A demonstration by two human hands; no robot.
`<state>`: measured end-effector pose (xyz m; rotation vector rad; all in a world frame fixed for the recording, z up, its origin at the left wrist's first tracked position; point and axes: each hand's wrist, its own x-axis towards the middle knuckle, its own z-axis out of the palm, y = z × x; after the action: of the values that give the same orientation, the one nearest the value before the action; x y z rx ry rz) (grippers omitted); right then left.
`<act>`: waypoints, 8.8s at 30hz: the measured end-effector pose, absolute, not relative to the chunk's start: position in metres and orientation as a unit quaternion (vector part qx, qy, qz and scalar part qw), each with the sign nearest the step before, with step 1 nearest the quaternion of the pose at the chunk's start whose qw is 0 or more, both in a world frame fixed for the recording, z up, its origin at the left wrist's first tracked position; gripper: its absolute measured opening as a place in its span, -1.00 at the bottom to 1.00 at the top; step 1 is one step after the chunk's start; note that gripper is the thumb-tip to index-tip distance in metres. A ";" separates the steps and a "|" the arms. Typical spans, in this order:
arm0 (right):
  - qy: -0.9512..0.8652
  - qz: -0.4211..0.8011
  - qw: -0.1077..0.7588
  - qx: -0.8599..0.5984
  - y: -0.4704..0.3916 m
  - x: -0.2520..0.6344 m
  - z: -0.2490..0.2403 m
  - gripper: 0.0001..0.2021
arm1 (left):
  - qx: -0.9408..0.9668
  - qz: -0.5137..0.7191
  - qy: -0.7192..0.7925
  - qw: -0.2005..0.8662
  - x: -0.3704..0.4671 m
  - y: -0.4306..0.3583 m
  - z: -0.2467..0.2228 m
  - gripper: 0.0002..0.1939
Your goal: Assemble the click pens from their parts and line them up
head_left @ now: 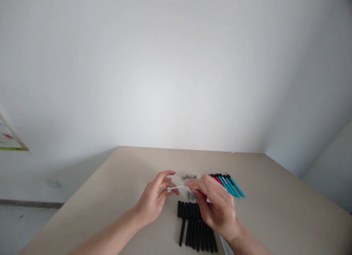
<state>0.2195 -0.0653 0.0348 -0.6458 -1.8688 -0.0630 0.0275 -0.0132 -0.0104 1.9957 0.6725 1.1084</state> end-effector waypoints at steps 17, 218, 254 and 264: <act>-0.825 -0.103 0.500 -0.242 -0.070 0.225 0.031 -0.55 | 0.758 0.452 0.240 0.405 0.027 -0.014 -0.012 -0.72; -0.571 0.408 0.480 -0.526 -0.035 0.235 0.011 -0.81 | 0.820 0.297 0.366 0.324 0.029 -0.006 -0.011 -0.63; -0.711 0.287 0.389 -0.511 -0.043 0.226 0.006 -0.79 | 0.796 0.304 0.344 0.394 0.031 -0.010 -0.010 -0.90; -0.795 0.190 0.323 -0.477 -0.047 0.223 0.010 -0.61 | 0.825 0.275 0.328 0.368 0.030 -0.012 -0.006 -0.89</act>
<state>0.2234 -0.0468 0.0096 -1.2529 -2.0855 0.4982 0.0296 -0.0122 -0.0056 2.1197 0.8420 0.7068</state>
